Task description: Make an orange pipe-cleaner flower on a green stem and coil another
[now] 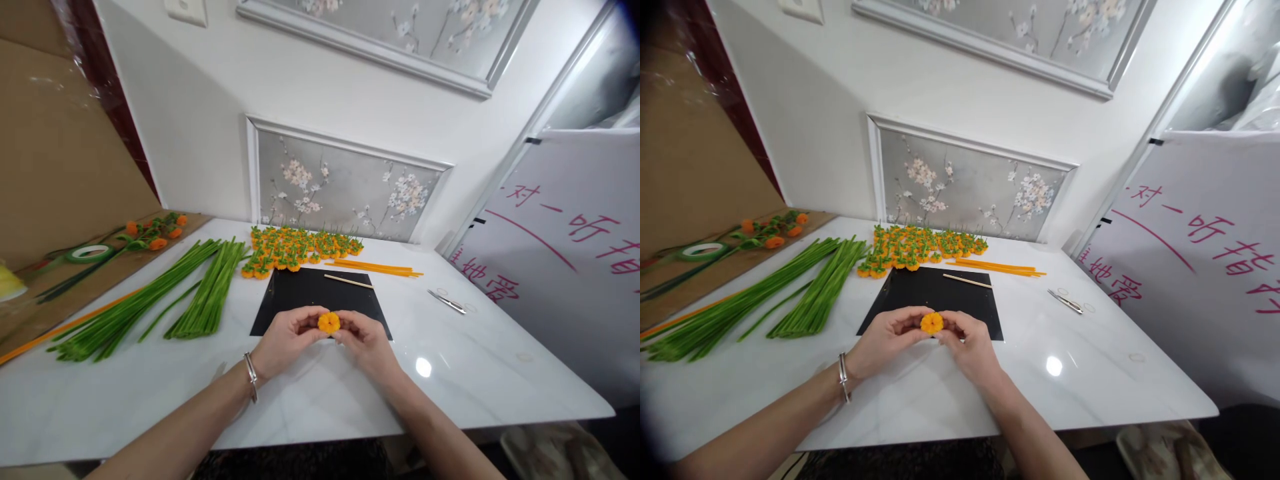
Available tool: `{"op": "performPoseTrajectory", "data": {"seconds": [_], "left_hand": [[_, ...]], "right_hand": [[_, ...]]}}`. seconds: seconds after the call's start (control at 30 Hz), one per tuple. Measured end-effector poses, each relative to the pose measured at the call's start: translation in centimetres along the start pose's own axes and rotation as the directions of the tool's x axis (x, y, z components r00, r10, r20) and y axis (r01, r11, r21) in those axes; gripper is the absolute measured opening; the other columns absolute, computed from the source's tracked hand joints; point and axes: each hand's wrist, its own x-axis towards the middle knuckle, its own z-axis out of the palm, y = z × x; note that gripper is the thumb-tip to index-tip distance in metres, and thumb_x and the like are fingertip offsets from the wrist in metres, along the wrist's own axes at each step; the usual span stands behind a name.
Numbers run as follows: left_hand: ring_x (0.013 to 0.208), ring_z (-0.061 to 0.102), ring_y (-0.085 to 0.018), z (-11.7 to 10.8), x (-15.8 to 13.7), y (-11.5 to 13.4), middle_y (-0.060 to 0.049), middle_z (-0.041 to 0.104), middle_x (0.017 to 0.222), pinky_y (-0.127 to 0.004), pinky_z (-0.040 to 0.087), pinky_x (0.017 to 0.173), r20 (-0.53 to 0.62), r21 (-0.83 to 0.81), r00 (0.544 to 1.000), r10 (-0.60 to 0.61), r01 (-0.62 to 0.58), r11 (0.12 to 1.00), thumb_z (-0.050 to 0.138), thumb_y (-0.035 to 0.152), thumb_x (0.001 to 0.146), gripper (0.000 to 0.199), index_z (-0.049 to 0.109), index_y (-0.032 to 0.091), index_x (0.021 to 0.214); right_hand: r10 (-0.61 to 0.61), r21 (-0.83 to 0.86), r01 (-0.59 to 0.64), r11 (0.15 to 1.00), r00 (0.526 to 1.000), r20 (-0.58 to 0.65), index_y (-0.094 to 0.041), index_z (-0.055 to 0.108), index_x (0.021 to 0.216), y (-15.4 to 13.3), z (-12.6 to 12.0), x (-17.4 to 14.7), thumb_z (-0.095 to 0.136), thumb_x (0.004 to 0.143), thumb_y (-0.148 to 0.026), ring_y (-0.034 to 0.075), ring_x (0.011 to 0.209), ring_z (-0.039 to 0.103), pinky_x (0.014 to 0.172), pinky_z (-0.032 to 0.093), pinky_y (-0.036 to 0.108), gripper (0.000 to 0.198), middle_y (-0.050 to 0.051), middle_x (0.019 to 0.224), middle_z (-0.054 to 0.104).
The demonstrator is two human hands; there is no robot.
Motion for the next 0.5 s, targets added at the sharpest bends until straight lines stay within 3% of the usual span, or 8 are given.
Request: {"op": "performPoseTrajectory", "data": {"seconds": [0.2,0.5], "left_hand": [[0.087,0.068,-0.019,0.03,-0.15,0.38,-0.007,0.073,0.095,-0.032,0.056,0.082,0.049,0.003,0.999,0.003,-0.003,1.000,0.067,0.019,0.075,0.024,0.068,0.014,0.099],[0.082,0.068,-0.019,0.19,0.03,0.17,-0.007,0.073,0.090,-0.030,0.056,0.078,0.024,-0.017,1.000,-0.008,0.008,1.000,0.069,0.020,0.073,0.020,0.069,0.012,0.091]], "right_hand": [[-0.075,-0.103,0.072,0.992,0.997,-0.021,-0.018,0.068,0.098,-0.46,0.10,0.04,0.053,0.081,-0.014,0.012,0.057,0.059,0.058,0.050,0.025,0.023,0.002,0.078,0.066],[-0.152,-0.181,0.139,0.974,0.987,-0.058,-0.019,0.072,0.092,-0.77,0.24,0.18,0.055,0.081,-0.016,0.014,0.055,0.057,0.059,0.047,0.025,0.021,-0.001,0.059,0.061]]}}
